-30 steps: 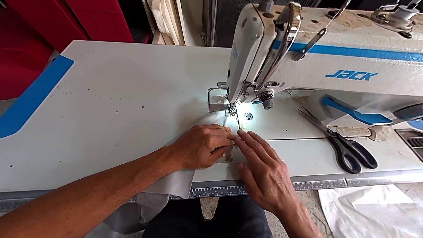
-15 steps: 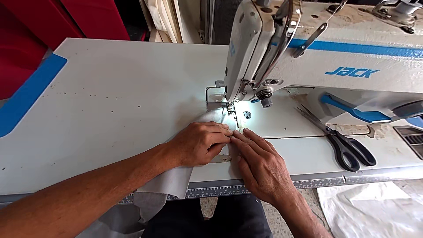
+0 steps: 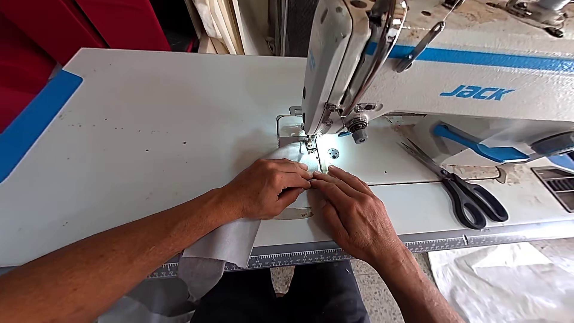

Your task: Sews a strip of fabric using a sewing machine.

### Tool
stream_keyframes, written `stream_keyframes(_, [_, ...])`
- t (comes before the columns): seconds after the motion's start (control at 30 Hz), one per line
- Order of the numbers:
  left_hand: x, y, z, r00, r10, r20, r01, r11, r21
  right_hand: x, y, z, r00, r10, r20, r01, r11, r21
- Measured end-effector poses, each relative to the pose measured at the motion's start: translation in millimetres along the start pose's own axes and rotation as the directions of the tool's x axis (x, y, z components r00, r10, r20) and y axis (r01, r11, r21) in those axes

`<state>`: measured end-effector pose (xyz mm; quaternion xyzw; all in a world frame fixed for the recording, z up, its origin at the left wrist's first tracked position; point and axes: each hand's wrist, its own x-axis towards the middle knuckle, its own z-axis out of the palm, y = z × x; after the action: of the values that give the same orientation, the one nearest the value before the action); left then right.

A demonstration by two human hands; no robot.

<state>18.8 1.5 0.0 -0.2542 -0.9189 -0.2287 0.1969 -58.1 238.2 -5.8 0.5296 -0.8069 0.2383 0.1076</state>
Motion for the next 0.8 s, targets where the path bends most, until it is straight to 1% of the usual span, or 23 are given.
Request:
stream_keyframes(0.17, [1,-2,0,1.000,-0.004,-0.007,0.004,1.000,0.011,3,1,1,1.000,0.002,-0.007,-0.002,1.000,-0.003])
stream_keyframes(0.33, [-1,-1,2,0.999,-0.012,-0.043,0.015,0.997,0.071,3,2,2,1.000,0.004,0.000,-0.004,1.000,-0.002])
stream_keyframes(0.47, [-1,-5,0,1.000,-0.002,-0.029,0.003,0.999,0.052,0,8,-9,1.000,0.009,-0.020,-0.007,0.998,0.058])
stream_keyframes(0.53, [0,-9,-1,1.000,0.007,-0.020,-0.007,1.000,0.024,-4,13,-27,0.995,0.039,-0.095,-0.032,0.997,0.068])
stream_keyframes(0.63, [1,-13,-4,1.000,0.011,-0.018,-0.012,1.000,-0.014,-13,28,-61,0.966,0.091,-0.242,-0.096,0.995,-0.010])
stream_keyframes(0.73, [2,-16,-3,1.000,0.013,-0.028,-0.014,1.000,-0.021,-25,48,-87,0.921,0.163,-0.353,-0.222,0.966,-0.131])
stream_keyframes(0.8, [3,-17,-3,1.000,0.011,-0.025,-0.012,1.000,-0.021,-33,63,-98,0.889,0.239,-0.390,-0.332,0.924,-0.189])
